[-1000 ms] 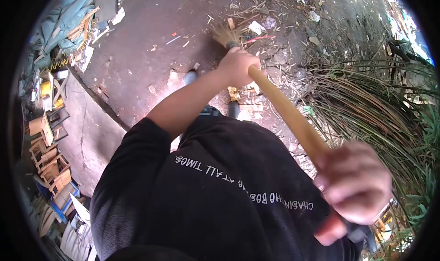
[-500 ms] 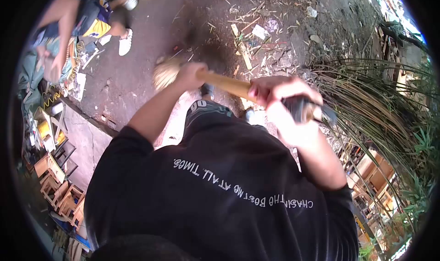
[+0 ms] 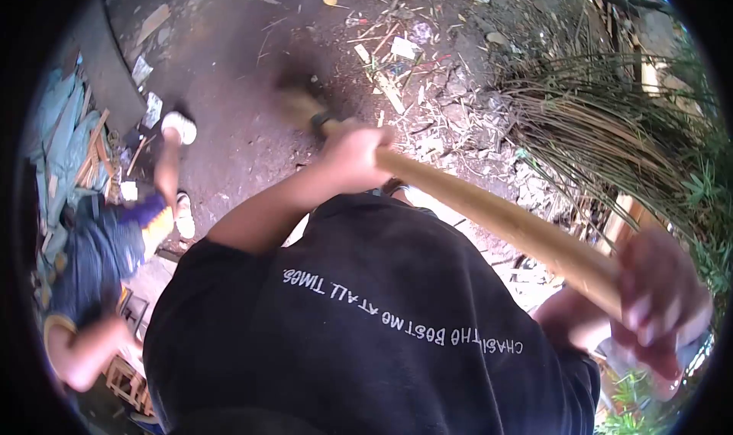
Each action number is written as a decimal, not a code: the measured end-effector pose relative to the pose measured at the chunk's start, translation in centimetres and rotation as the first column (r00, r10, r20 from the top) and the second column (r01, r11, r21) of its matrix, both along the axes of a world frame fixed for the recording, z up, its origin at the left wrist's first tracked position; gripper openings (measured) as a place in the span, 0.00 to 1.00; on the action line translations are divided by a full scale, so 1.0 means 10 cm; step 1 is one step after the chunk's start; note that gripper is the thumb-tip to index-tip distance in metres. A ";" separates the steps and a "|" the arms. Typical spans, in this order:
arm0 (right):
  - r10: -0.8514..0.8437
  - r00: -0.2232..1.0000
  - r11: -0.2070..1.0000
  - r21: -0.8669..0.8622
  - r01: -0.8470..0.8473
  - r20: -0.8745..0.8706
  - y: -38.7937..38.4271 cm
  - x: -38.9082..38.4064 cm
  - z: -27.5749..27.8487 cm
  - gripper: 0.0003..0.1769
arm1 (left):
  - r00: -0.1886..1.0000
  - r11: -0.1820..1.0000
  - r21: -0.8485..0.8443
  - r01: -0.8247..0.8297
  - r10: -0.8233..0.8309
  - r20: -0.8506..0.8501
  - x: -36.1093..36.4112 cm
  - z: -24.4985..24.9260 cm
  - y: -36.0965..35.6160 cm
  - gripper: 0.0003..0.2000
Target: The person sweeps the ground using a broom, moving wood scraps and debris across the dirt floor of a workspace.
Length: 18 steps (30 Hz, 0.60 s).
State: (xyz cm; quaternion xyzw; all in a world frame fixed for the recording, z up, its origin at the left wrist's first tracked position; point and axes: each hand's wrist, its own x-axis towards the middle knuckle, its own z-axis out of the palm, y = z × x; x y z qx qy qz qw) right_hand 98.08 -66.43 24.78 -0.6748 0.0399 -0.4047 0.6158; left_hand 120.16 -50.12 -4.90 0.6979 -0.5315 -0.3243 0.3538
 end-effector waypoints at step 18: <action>0.236 0.912 0.874 -0.337 -0.350 -0.336 0.44 -0.25 -0.25 0.25 | 0.945 0.915 -0.344 0.213 -0.104 0.310 -0.37 -0.83 -0.77 0.07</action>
